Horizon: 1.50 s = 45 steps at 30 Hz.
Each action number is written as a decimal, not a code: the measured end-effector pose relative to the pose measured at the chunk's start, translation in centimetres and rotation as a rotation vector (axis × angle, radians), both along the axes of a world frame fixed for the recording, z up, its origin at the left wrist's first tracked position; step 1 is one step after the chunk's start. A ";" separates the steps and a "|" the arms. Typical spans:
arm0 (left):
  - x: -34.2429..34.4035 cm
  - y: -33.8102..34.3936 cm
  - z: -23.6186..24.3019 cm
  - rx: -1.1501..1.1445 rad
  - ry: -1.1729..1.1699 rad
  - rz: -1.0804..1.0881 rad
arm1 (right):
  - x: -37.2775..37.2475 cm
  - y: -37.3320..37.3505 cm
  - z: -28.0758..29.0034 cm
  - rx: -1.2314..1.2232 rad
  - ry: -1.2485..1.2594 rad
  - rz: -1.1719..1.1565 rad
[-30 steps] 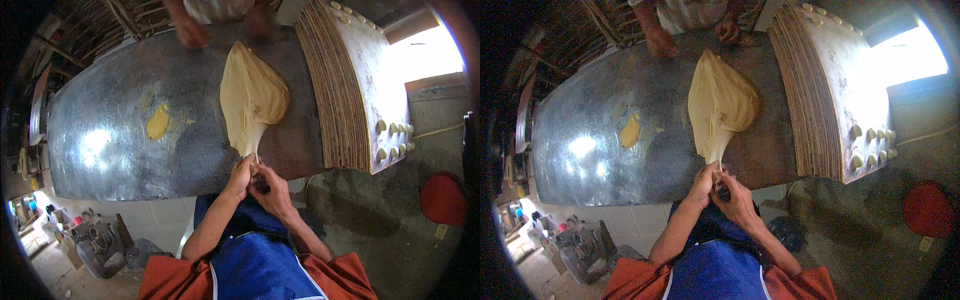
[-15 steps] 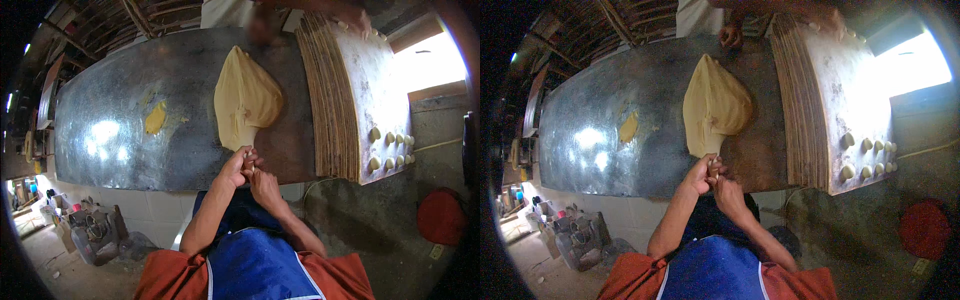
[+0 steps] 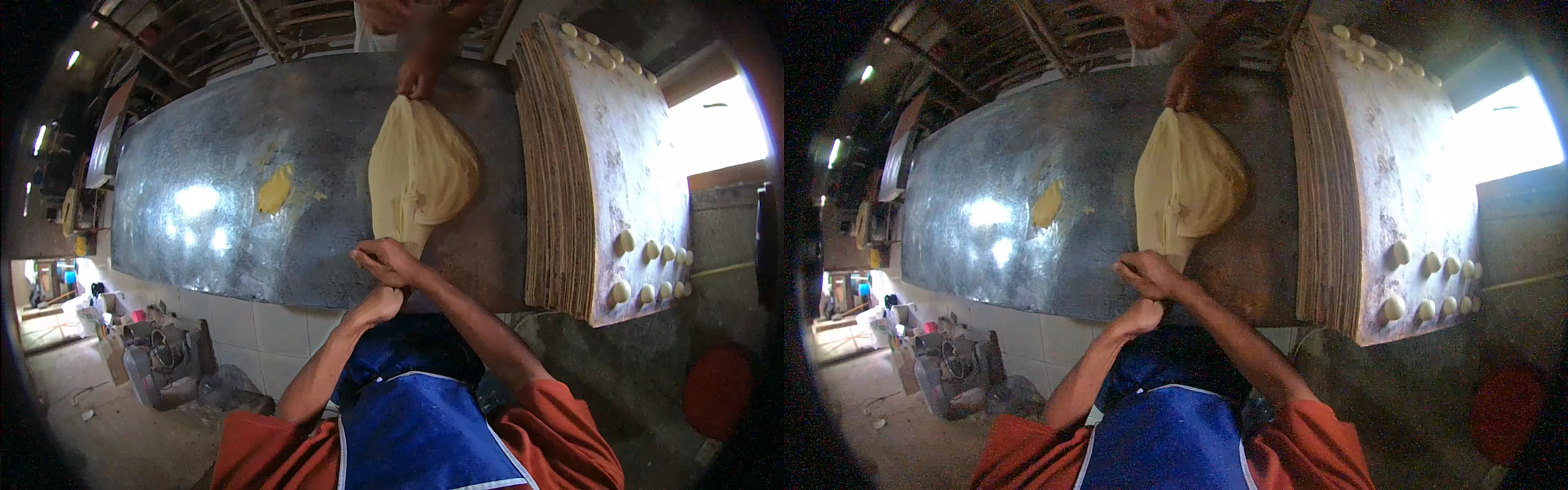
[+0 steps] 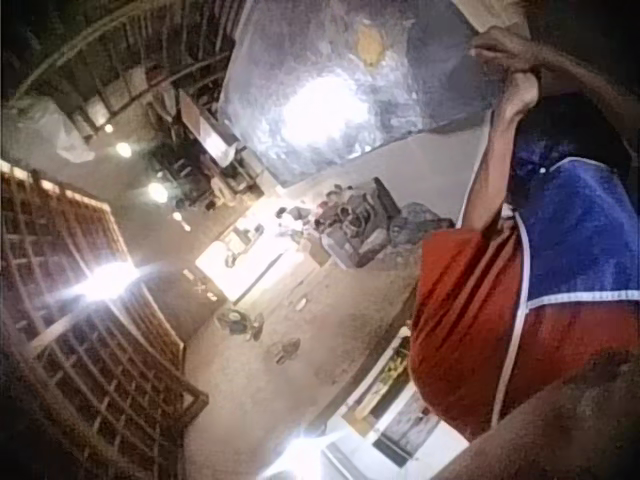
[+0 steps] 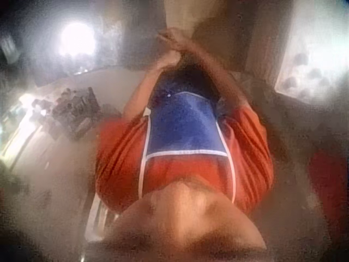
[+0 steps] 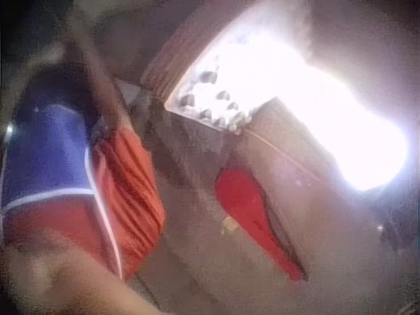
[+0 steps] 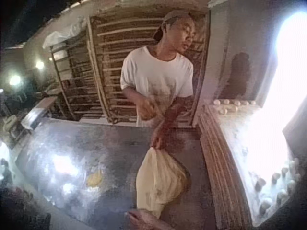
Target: The person repeatedly pinches small pieces of dough from a large mass on a metal table, rolls them into balls, and places them on a nearby wooden board. Another person is visible across the table performing similar actions.
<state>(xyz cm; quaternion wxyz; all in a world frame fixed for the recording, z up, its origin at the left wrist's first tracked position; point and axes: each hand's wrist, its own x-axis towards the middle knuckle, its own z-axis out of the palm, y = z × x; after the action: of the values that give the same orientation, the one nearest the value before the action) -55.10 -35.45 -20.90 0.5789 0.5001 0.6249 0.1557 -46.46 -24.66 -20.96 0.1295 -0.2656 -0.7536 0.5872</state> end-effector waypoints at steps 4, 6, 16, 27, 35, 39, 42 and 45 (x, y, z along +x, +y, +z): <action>-0.2 -0.8 3.8 0.066 0.176 -0.129 | -1.4 -0.6 -3.8 0.273 0.058 -0.035; -0.5 -1.4 5.8 0.196 -0.318 -0.307 | -0.7 -1.5 -4.4 0.283 0.081 -0.043; -10.5 1.0 -1.4 0.975 0.837 -0.056 | 15.5 -3.9 -2.3 0.845 -0.690 -0.470; -8.0 4.1 -5.7 0.858 0.528 0.300 | 13.9 -2.3 -4.7 0.542 -0.312 -0.617; -6.7 6.3 -4.9 0.807 0.411 0.384 | 13.5 0.6 -4.5 0.743 -0.327 -0.577; -8.5 6.1 -5.0 0.797 0.467 0.189 | 16.0 0.6 -5.0 0.344 -0.264 -0.347; -9.0 7.8 -4.9 0.814 0.509 0.269 | 15.0 2.3 -5.8 0.879 -0.410 -0.638; -7.1 7.6 -4.7 0.871 0.431 0.283 | 14.2 1.6 -6.8 0.622 -0.366 -0.570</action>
<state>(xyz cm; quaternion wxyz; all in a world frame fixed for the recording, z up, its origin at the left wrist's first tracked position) -62.24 -27.88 -25.65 0.1477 0.6265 0.6687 0.3723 -32.24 -23.07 -27.74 0.2244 -0.5102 -0.8012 0.2176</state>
